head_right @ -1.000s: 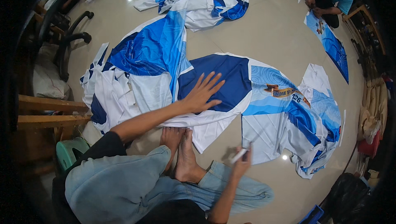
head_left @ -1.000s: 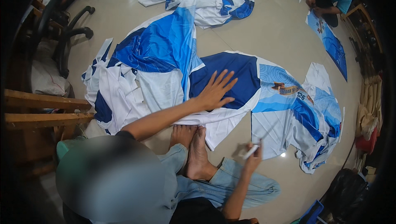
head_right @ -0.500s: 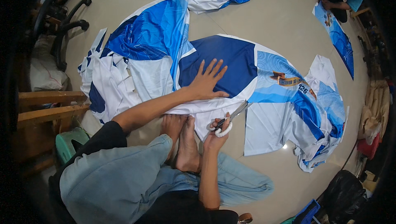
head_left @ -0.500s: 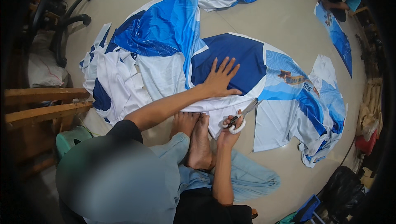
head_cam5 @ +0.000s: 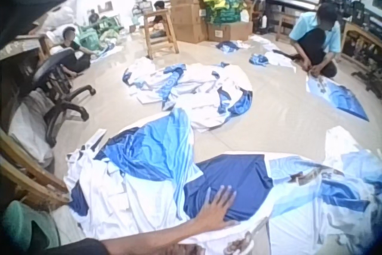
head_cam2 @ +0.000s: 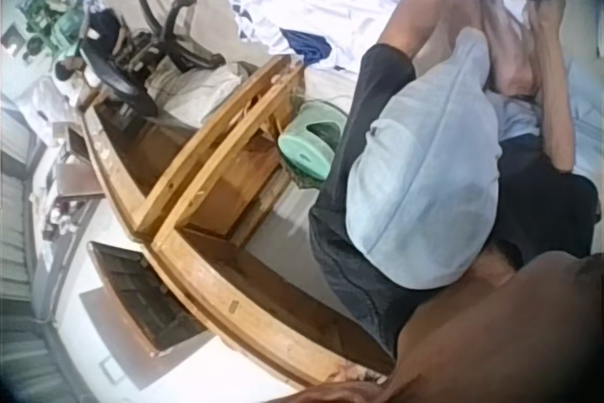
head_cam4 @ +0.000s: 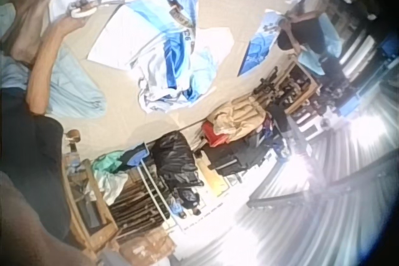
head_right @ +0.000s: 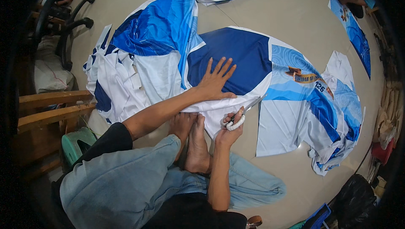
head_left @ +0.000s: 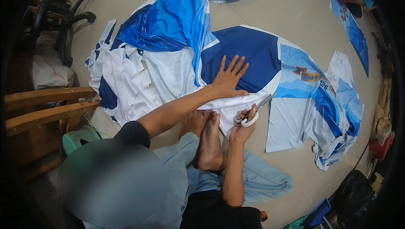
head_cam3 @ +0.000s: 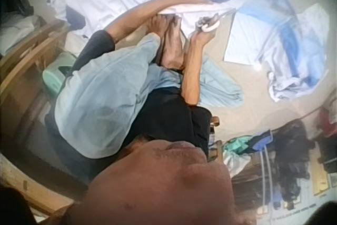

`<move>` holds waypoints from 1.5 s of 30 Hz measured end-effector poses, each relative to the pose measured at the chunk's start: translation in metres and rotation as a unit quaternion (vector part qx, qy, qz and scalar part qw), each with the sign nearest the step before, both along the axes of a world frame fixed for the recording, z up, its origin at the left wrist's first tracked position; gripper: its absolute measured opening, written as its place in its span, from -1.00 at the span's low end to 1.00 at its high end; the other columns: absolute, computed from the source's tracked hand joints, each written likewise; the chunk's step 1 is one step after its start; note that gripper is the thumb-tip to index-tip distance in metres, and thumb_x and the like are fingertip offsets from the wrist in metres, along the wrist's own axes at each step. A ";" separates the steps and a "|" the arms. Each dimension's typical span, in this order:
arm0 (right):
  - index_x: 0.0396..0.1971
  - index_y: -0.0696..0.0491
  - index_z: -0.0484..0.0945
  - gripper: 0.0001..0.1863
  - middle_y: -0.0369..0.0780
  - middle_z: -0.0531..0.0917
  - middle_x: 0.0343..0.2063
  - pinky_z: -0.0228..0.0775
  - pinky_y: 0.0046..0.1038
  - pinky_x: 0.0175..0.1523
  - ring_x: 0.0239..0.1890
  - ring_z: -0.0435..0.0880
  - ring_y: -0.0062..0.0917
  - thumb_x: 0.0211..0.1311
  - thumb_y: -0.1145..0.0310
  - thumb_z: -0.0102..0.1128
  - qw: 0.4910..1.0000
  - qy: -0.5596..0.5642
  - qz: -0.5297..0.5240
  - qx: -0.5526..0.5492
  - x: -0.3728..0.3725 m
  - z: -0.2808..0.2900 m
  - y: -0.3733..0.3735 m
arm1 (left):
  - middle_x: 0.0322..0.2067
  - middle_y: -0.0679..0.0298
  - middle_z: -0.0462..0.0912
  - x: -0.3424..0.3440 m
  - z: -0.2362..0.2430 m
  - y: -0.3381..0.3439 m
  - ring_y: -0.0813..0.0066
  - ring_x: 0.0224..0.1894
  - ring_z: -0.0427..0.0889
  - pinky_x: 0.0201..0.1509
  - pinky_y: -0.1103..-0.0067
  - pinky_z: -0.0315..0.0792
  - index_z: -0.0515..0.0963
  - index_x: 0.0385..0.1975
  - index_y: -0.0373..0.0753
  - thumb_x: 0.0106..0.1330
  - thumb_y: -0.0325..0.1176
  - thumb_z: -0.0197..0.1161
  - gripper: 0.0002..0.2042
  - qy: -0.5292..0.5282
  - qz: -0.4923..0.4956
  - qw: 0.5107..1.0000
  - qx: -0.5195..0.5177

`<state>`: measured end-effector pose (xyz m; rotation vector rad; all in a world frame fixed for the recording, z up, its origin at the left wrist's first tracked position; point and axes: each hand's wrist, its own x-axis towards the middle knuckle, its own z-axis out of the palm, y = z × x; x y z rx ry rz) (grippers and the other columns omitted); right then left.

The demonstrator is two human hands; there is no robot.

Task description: The person uses scissors to cut along the edges of printed fabric pieces laid out on the floor.

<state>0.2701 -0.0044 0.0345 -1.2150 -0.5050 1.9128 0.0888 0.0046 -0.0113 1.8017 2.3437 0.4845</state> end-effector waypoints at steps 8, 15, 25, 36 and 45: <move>0.17 0.12 0.51 -0.56 -0.37 0.49 -0.52 0.26 -0.72 -0.46 -0.55 0.41 -0.78 0.38 0.24 0.24 0.994 -0.102 0.037 0.011 0.017 0.007 0.009 | 0.52 -0.04 -0.26 -0.003 0.001 0.001 -0.06 0.55 -0.38 0.45 -0.18 -0.50 -0.08 0.50 -0.23 0.13 0.53 0.00 0.11 -0.006 -0.009 1.000 -0.004; 0.11 0.12 0.56 -0.58 -0.36 0.51 -0.54 0.25 -0.69 -0.49 -0.56 0.42 -0.77 0.35 0.24 0.30 0.988 -0.134 0.074 0.017 0.035 0.005 0.015 | 0.52 -0.03 -0.25 -0.015 0.004 0.003 -0.07 0.55 -0.36 0.47 -0.13 -0.50 -0.10 0.51 -0.20 0.11 0.54 0.02 0.13 -0.002 -0.030 0.999 -0.013; 0.04 0.12 0.58 -0.66 -0.32 0.56 -0.55 0.25 -0.70 -0.52 -0.59 0.48 -0.71 0.35 0.28 0.25 0.991 -0.077 0.102 0.046 0.045 0.006 0.044 | 0.52 -0.03 -0.23 -0.034 0.004 0.005 -0.02 0.55 -0.34 0.49 -0.10 -0.48 -0.08 0.50 -0.21 0.07 0.54 0.06 0.15 0.020 -0.066 0.998 -0.009; 0.00 0.11 0.60 -0.67 -0.33 0.56 -0.52 0.25 -0.70 -0.52 -0.58 0.48 -0.72 0.32 0.29 0.30 0.989 -0.115 0.094 0.025 0.031 -0.001 0.058 | 0.51 -0.03 -0.21 -0.037 0.005 0.005 -0.02 0.55 -0.33 0.49 -0.10 -0.45 -0.07 0.50 -0.22 0.08 0.55 0.04 0.14 0.030 -0.071 0.997 -0.003; 0.02 0.13 0.61 -0.64 -0.33 0.55 -0.53 0.23 -0.69 -0.54 -0.59 0.47 -0.74 0.29 0.30 0.34 0.973 -0.176 0.143 0.031 0.040 0.009 0.064 | 0.52 0.02 -0.21 -0.042 0.009 0.005 0.00 0.56 -0.30 0.51 -0.07 -0.41 -0.07 0.50 -0.19 0.09 0.54 0.05 0.13 0.035 -0.075 0.996 -0.022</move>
